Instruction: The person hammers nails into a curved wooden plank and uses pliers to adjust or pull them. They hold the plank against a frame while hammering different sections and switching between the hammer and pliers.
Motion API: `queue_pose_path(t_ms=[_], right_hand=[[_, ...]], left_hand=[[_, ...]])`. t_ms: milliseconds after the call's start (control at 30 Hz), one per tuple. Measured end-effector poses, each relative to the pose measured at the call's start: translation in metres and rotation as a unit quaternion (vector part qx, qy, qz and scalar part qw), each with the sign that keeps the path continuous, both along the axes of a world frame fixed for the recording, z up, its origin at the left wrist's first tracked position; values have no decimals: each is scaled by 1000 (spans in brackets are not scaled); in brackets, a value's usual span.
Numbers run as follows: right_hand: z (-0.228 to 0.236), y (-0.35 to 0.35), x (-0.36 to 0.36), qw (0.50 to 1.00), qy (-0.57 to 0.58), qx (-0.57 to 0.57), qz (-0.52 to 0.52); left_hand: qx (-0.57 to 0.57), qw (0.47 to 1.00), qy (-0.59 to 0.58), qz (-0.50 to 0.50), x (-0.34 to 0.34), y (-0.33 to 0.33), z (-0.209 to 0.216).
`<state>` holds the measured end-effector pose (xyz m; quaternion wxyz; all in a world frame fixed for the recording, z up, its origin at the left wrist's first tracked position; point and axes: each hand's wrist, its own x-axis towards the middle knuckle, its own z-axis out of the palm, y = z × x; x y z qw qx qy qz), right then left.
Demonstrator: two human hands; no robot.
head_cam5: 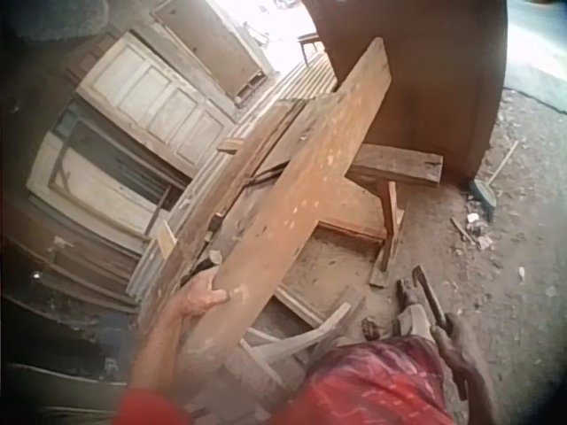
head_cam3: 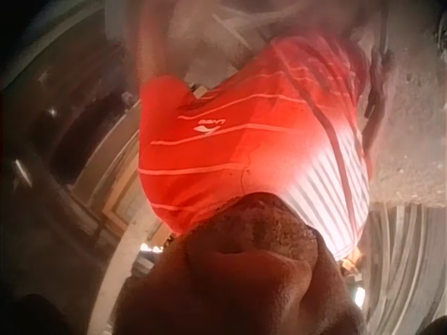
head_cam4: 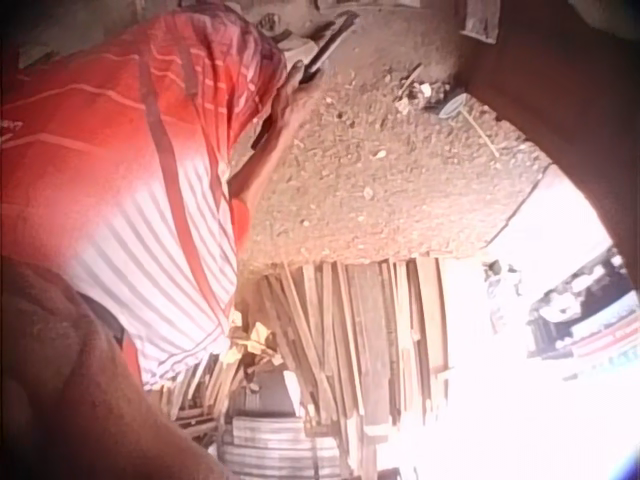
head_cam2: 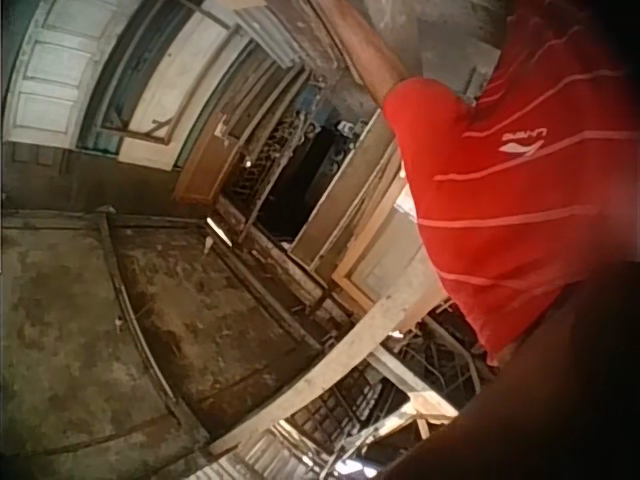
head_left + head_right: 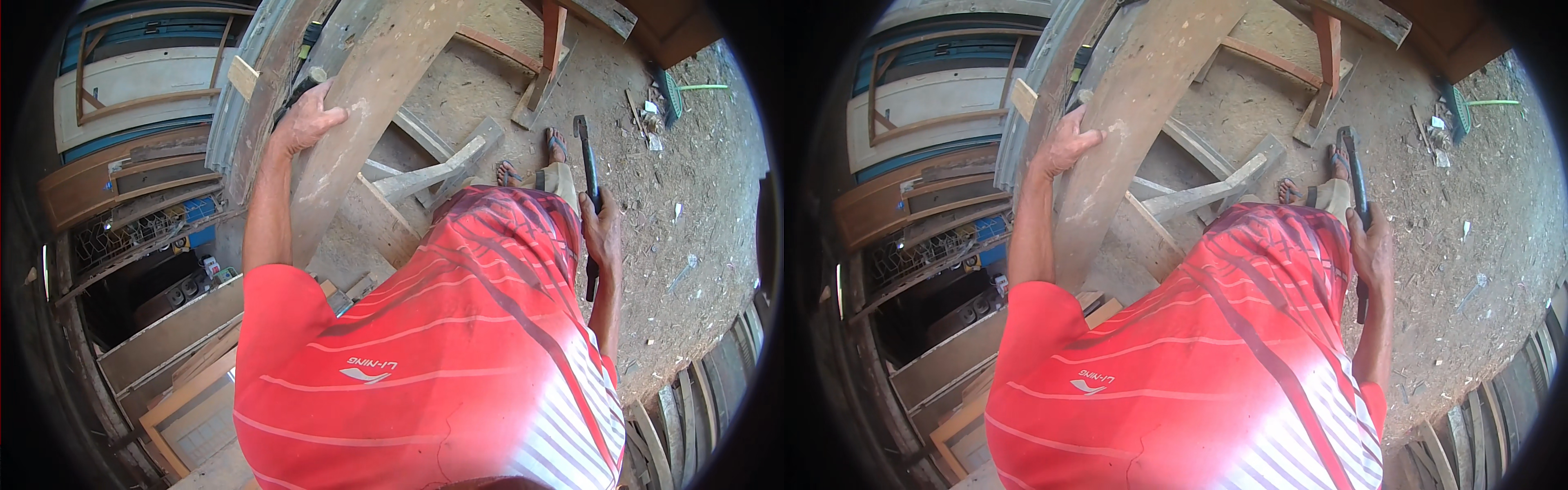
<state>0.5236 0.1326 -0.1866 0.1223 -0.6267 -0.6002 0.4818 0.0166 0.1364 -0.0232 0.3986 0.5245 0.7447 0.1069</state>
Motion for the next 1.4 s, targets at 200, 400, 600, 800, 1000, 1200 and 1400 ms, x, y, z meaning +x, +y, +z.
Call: queue_pose_path(t_ms=[200, 400, 600, 800, 1000, 1200, 1400], right_hand=[[16, 1, -28, 997, 22, -4, 72], [20, -7, -43, 990, 29, -44, 127], [26, -10, -47, 985, -8, -78, 154], [36, -4, -51, 985, -33, -84, 144], [42, -1, -43, 977, -32, -122, 171], [32, -2, -31, 974, -3, -20, 224], [10, -4, -36, 974, 24, 5, 226]], left_hand=[[22, 1000, -6, -19, 5, 25, -6], [9, 999, -31, -10, 13, 34, -8], [47, 999, -10, 3, 21, 23, -18], [88, 993, 63, -47, 25, 23, -18], [75, 993, 55, -77, 26, 11, -17], [75, 994, 54, -53, 52, 32, -6], [158, 978, 133, -37, 53, 21, 0]])
